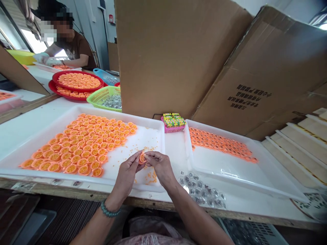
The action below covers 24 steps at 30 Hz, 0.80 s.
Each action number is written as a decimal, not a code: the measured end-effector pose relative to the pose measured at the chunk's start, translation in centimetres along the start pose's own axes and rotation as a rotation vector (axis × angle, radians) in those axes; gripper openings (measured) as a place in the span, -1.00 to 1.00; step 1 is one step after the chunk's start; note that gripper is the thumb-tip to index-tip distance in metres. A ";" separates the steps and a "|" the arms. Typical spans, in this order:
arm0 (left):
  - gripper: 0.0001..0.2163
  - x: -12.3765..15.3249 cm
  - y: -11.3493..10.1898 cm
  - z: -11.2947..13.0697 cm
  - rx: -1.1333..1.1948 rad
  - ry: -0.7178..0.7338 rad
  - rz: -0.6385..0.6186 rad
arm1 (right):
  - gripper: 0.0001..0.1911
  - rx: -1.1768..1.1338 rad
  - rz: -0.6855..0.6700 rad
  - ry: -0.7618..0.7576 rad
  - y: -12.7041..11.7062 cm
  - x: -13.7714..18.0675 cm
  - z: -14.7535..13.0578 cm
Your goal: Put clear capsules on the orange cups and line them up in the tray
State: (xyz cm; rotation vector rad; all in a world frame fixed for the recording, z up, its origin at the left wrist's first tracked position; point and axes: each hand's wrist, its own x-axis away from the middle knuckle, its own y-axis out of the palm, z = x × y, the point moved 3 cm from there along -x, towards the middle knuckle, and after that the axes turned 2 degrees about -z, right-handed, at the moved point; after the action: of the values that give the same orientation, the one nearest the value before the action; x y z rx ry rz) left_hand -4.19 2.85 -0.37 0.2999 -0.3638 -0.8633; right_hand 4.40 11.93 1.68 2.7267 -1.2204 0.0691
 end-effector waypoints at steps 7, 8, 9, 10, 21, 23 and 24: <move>-0.63 0.2 -0.2 -0.4 -0.062 0.042 0.013 | -0.81 0.012 0.043 -0.022 0.6 0.3 0.0; -0.65 0.3 -0.1 -0.2 -0.045 0.052 -0.003 | -0.82 0.017 0.045 -0.029 0.5 0.3 0.0; -0.67 0.4 -0.1 0.0 -0.021 0.064 -0.023 | -0.83 0.020 0.041 -0.033 0.5 0.3 -0.1; -0.69 0.6 0.0 0.2 0.004 0.078 -0.044 | -0.83 0.018 0.035 -0.035 0.5 0.3 -0.1; -0.67 0.6 0.2 0.2 -0.078 0.156 -0.059 | -0.80 0.050 0.013 -0.087 0.0 0.4 0.7; -0.57 0.5 0.3 0.3 -0.069 0.136 -0.083 | -0.69 0.156 0.012 -0.106 -0.4 0.4 0.4; -0.51 0.6 0.2 0.4 -0.070 0.124 -0.099 | -0.69 0.219 -0.003 -0.124 -0.5 0.5 0.2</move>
State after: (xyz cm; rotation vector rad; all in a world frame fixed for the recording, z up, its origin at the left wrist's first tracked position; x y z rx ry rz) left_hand -3.86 2.51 0.20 0.3069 -0.2041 -0.9478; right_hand 5.05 11.86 1.48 2.9606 -1.3133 0.0354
